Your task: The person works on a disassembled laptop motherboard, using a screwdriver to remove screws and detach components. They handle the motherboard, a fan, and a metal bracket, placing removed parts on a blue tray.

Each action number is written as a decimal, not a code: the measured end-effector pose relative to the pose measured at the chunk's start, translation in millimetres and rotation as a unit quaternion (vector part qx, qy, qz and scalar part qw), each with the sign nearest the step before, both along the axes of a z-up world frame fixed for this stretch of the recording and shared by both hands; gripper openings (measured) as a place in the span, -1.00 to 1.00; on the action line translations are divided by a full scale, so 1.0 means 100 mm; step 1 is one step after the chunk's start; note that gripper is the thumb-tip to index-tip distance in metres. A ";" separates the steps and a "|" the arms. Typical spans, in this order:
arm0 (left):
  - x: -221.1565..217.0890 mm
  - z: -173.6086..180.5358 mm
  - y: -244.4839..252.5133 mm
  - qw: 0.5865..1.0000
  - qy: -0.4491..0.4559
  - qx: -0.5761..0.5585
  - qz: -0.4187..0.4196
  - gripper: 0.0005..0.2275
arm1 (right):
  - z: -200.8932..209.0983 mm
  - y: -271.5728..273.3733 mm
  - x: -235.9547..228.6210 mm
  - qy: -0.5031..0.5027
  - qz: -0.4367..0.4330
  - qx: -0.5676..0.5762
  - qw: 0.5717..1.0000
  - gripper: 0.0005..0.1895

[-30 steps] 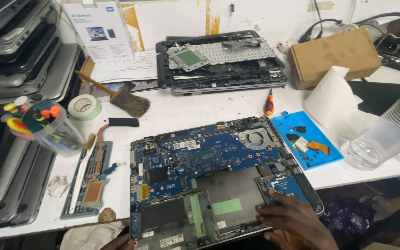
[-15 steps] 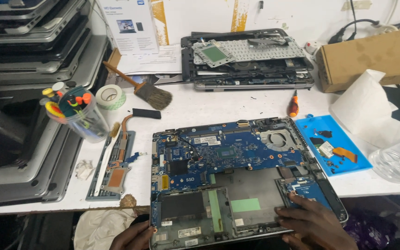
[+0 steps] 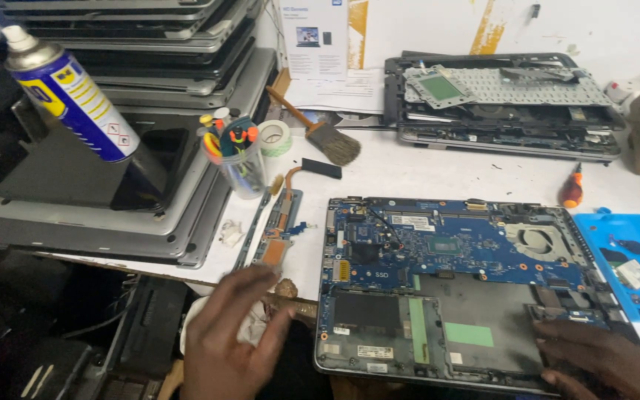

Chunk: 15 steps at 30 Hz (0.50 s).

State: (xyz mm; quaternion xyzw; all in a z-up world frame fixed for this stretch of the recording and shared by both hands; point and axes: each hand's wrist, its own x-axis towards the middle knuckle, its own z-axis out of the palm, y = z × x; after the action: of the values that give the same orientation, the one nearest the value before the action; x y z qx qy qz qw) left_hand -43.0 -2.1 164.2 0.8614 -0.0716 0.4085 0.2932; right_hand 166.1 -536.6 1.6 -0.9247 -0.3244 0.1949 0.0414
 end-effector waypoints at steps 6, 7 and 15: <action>0.21 0.13 0.38 1.000 0.020 0.005 0.019 -0.74 | 0.21 0.31 0.02 0.049 0.030 0.020 0.998 -0.43; 0.27 0.11 0.42 1.000 0.019 0.006 0.019 -0.74 | 0.16 0.29 0.04 0.048 0.030 0.020 0.998 -0.43; 0.64 -0.05 0.63 0.994 0.084 0.066 0.022 -0.70 | 0.32 0.37 -0.18 0.155 -0.302 -0.021 0.941 -0.22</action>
State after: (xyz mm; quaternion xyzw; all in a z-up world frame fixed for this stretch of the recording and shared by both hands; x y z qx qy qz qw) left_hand 20.6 61.1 159.1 0.9115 -0.0546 0.3357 0.2314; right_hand 148.1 -499.5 33.3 -0.9383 -0.0155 0.3207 0.1284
